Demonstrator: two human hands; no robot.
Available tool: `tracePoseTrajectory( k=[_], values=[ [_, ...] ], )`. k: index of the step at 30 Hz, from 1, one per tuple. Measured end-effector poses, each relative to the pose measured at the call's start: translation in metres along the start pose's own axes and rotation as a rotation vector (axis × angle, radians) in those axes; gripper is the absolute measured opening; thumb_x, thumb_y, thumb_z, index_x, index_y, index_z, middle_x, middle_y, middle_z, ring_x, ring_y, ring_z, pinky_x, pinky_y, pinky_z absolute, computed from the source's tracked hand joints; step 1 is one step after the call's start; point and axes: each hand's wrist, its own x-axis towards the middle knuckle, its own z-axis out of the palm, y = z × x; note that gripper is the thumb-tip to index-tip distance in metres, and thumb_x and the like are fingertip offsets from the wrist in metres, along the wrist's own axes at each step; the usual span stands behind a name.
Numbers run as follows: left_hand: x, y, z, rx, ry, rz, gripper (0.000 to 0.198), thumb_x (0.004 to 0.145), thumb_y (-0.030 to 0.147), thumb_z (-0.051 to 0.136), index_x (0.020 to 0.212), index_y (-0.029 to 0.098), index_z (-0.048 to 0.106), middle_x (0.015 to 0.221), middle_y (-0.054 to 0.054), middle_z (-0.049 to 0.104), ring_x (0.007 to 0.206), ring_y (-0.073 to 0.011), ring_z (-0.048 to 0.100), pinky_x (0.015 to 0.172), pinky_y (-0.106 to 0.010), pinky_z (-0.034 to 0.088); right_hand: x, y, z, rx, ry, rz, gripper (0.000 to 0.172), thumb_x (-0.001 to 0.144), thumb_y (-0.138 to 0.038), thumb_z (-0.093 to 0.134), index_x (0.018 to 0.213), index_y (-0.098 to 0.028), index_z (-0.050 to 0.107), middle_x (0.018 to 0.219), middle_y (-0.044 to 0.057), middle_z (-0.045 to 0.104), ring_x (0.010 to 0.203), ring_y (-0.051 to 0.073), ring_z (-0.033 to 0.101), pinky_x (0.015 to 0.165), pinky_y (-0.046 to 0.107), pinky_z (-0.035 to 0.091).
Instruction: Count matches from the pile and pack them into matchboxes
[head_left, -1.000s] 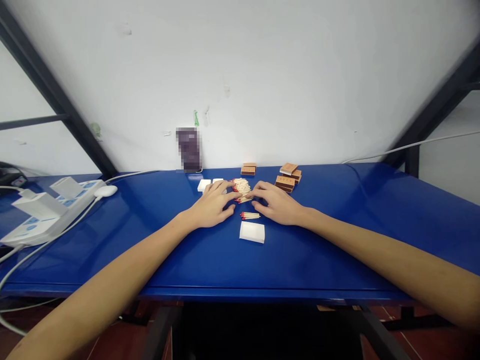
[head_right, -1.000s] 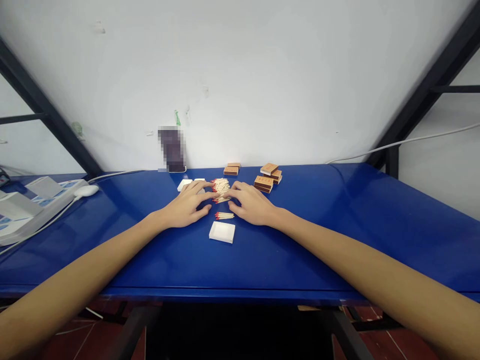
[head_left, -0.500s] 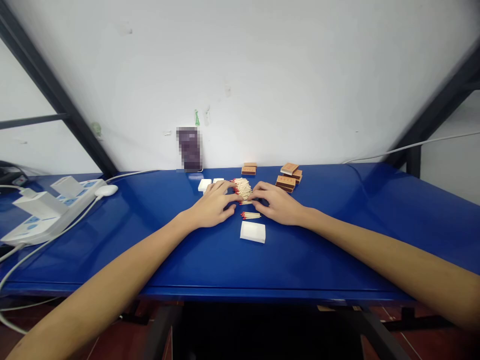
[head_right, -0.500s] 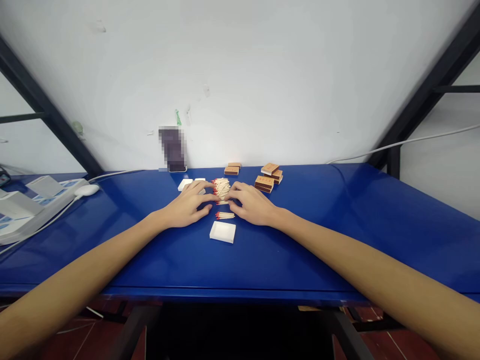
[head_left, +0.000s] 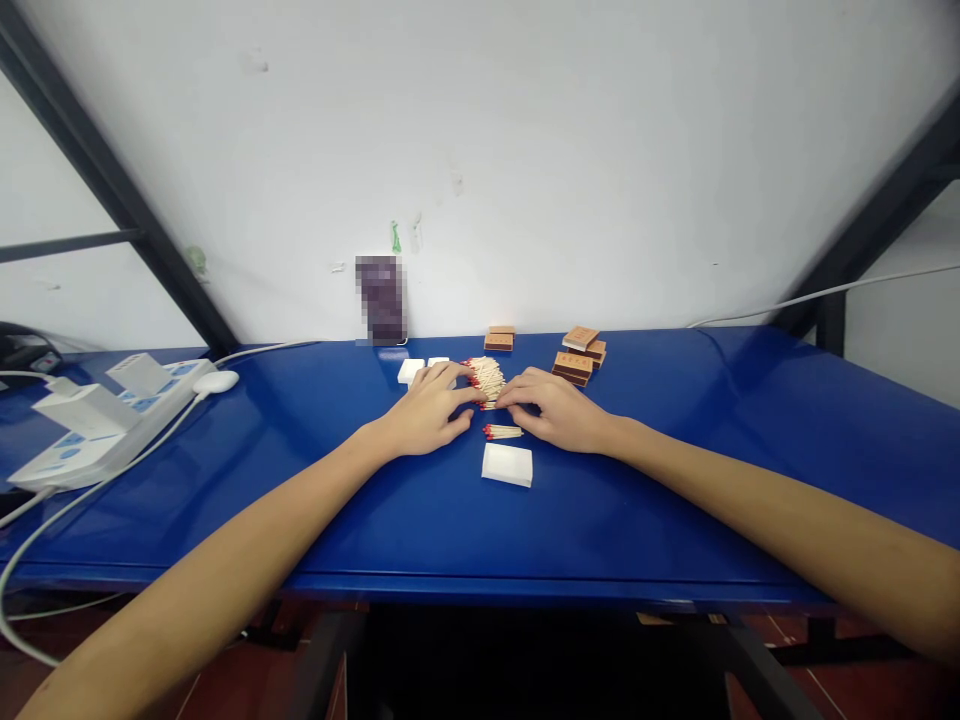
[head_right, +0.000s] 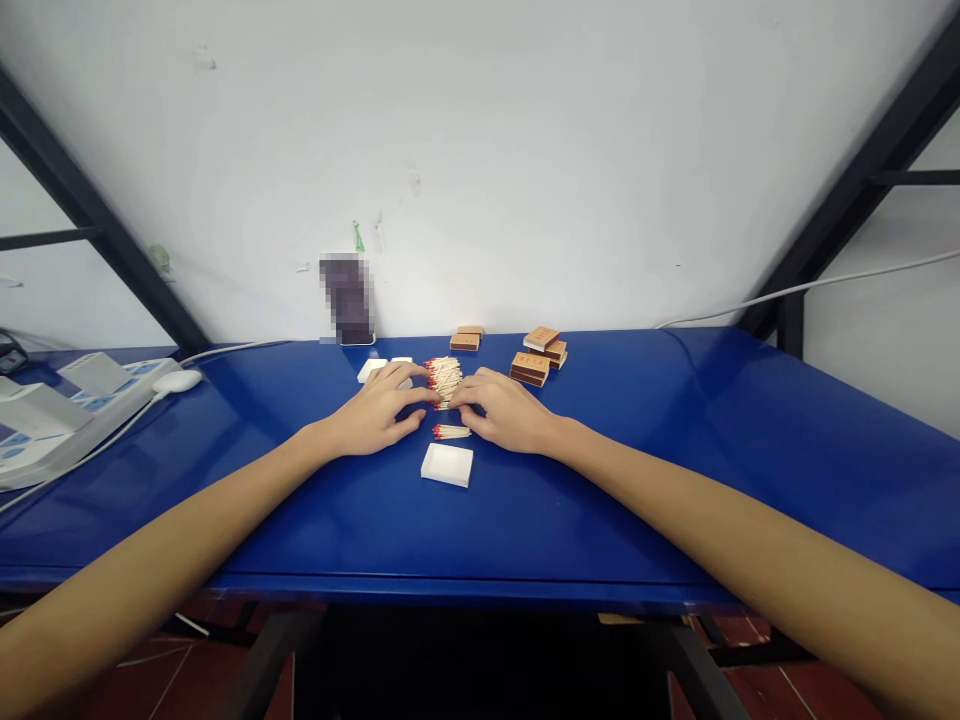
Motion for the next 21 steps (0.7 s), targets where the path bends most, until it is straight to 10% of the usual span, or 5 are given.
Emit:
tracePoseTrajectory(
  k=[21],
  values=[
    [-0.0003,-0.0009,0.0015,0.012,-0.016,-0.004,0.033,0.095,0.027,0.047,0.121,0.026,0.067,0.131,-0.011,0.051,0.128,-0.0307,0.041,0.104,-0.054,0.036,-0.0010,0.0029,0.0021,-0.043,0.007,-0.057,0.028,0.090,-0.011,0.050,0.099,-0.018,0.075,0.102,0.007,0.074,0.093,0.023,0.061,0.082,0.040,0.052]
  ],
)
